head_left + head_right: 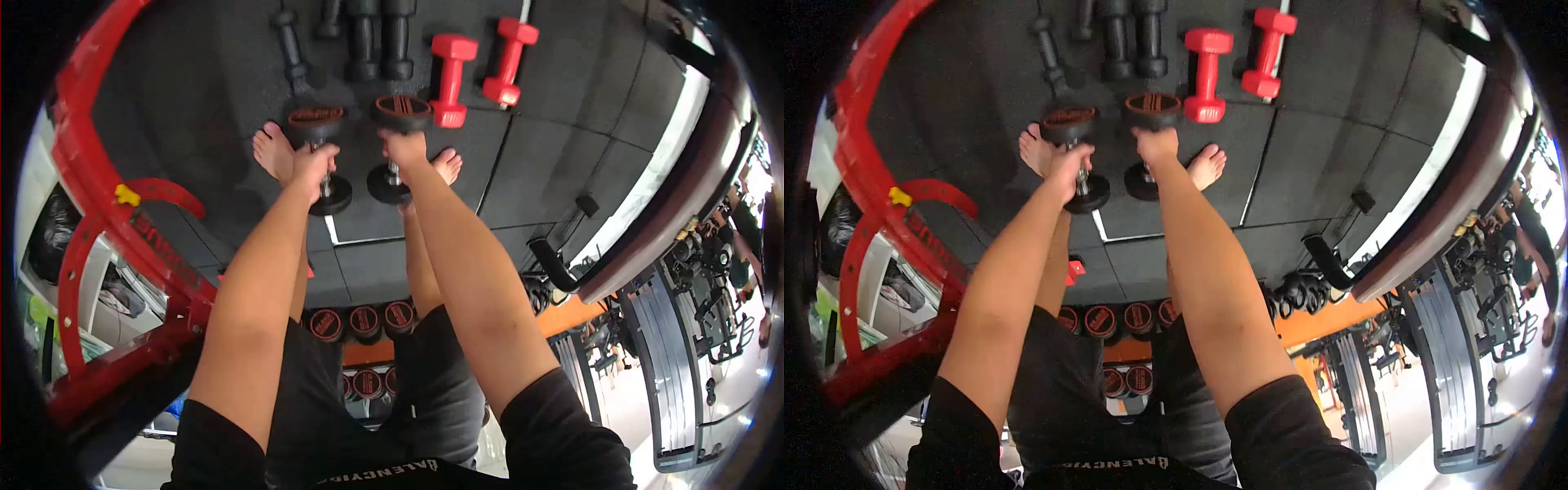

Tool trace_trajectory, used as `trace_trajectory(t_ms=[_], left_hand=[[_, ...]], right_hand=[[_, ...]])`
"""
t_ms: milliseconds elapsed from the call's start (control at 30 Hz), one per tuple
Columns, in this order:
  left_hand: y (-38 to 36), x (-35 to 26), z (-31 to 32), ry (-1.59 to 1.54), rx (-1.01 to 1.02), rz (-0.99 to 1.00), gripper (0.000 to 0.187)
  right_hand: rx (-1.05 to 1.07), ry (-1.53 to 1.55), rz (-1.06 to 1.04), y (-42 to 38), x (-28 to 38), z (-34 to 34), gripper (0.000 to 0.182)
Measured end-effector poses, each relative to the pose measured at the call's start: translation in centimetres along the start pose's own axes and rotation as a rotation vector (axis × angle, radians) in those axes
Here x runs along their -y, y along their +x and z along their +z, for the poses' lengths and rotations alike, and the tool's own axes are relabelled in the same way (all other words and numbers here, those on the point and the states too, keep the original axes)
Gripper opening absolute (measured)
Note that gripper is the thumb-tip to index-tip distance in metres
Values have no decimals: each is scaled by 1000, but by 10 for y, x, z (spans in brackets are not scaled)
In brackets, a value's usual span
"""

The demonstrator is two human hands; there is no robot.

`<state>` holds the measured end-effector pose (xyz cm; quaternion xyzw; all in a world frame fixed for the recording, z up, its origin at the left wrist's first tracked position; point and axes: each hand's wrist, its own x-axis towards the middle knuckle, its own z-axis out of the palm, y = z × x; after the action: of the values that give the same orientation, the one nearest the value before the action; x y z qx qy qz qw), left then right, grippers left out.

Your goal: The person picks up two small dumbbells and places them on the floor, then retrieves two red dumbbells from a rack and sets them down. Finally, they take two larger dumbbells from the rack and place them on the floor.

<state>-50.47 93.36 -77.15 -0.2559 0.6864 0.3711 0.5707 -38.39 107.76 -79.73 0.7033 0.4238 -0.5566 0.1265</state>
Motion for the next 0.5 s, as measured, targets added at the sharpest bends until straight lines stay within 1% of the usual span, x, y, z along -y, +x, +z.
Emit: trace_trajectory(t_ms=[33,100,167,200,233,267,300,333,367,400,433,467,500], left_hand=[[12,-2,8,2,7,-1,12],[40,11,14,-49,67,-38,11],[59,23,20,-66,61,-26,12],[65,26,19,5,70,-27,12],[68,32,20,9,71,-39,12],[69,36,20,58,37,15,13],[67,37,21,108,2,74,15],[61,36,20,248,-68,106,25],[53,33,20,252,-66,118,25],[41,31,19,336,-85,204,30],[33,32,18,418,-107,293,36],[32,38,10,288,54,207,32],[45,60,-7,523,43,262,39]], right_hand=[[-70,-49,-24,33,-32,13,15],[-73,-89,1,48,-36,21,14],[-73,-128,28,48,-34,26,13],[-78,-150,-16,47,-32,27,15],[-86,-170,-68,49,-33,26,17],[-44,-189,-28,49,-32,24,30],[-47,-185,-26,41,-32,20,30],[-75,-237,-50,31,-30,17,36],[-104,-286,-76,20,-19,14,42],[-56,-288,-79,15,-19,14,49],[-143,-292,-188,-4,-16,12,47],[-110,-297,-273,-18,-19,6,45],[-83,-300,-368,-29,-26,-2,44]])
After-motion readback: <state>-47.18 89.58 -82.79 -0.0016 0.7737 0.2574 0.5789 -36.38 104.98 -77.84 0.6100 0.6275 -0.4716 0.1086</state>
